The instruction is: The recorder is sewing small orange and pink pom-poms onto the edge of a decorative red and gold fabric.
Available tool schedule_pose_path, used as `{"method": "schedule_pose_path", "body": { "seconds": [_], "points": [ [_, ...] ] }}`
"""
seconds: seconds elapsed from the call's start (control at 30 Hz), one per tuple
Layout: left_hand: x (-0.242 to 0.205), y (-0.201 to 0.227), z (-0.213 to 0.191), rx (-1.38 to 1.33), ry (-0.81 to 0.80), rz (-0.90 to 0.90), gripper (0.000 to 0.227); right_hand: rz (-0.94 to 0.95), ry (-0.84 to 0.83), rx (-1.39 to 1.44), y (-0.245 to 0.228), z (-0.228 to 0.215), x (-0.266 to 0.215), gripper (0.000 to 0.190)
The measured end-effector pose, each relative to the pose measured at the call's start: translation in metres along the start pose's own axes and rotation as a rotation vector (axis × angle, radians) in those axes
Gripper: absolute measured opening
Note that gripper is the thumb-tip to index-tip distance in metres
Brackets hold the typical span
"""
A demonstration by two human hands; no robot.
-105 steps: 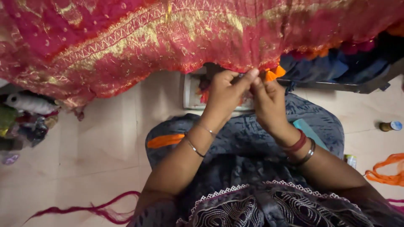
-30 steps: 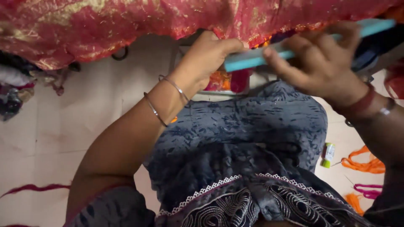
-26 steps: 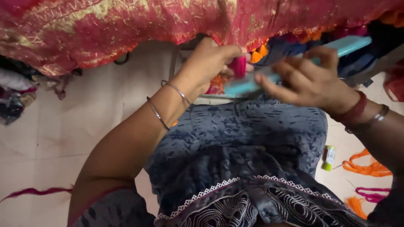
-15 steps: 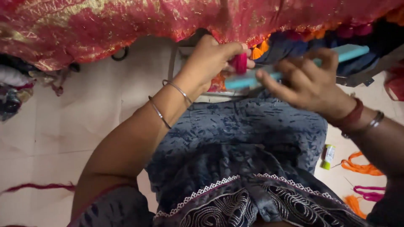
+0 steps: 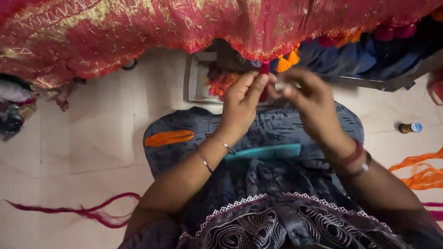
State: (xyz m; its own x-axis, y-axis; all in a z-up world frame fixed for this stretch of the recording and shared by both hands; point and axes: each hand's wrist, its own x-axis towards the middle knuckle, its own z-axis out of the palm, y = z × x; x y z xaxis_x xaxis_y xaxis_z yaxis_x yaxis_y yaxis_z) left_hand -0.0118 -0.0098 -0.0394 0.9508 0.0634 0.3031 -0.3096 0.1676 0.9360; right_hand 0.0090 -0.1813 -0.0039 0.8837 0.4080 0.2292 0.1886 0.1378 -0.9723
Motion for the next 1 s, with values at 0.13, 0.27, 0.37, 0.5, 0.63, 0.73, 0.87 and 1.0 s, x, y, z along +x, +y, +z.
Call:
{"method": "schedule_pose_path", "body": {
  "seconds": [0.13, 0.27, 0.37, 0.5, 0.63, 0.73, 0.87, 1.0],
  "points": [
    [-0.002, -0.017, -0.001, -0.265, -0.011, -0.043, 0.028, 0.149, -0.130, 0.547, -0.003, 0.011, 0.039, 0.032],
    [0.001, -0.004, -0.021, -0.248, -0.128, -0.155, 0.027, 0.217, 0.041, 0.493, 0.006, 0.028, 0.047, 0.025],
    [0.014, 0.026, -0.023, -0.145, -0.121, -0.136, 0.027, 0.066, 0.242, 0.284, 0.026, 0.036, 0.040, 0.022],
    [0.031, 0.022, -0.014, -0.057, -0.076, -0.082, 0.028, -0.076, 0.371, 0.008, 0.066, 0.028, 0.024, 0.028],
    [0.037, 0.006, -0.001, -0.141, -0.069, -0.181, 0.026, -0.302, 0.363, -0.376, 0.043, 0.021, 0.016, 0.030],
    [0.031, -0.011, 0.002, -0.183, -0.012, -0.171, 0.026, -0.427, 0.283, -0.588, 0.026, 0.018, 0.023, 0.029],
    [0.016, -0.029, 0.005, -0.043, 0.033, -0.100, 0.027, -0.013, 0.153, 0.173, 0.025, 0.015, 0.042, 0.030],
    [0.012, -0.013, -0.001, 0.187, 0.115, 0.177, 0.024, 0.126, 0.148, 0.569, 0.008, 0.029, 0.052, 0.021]
  ]
}}
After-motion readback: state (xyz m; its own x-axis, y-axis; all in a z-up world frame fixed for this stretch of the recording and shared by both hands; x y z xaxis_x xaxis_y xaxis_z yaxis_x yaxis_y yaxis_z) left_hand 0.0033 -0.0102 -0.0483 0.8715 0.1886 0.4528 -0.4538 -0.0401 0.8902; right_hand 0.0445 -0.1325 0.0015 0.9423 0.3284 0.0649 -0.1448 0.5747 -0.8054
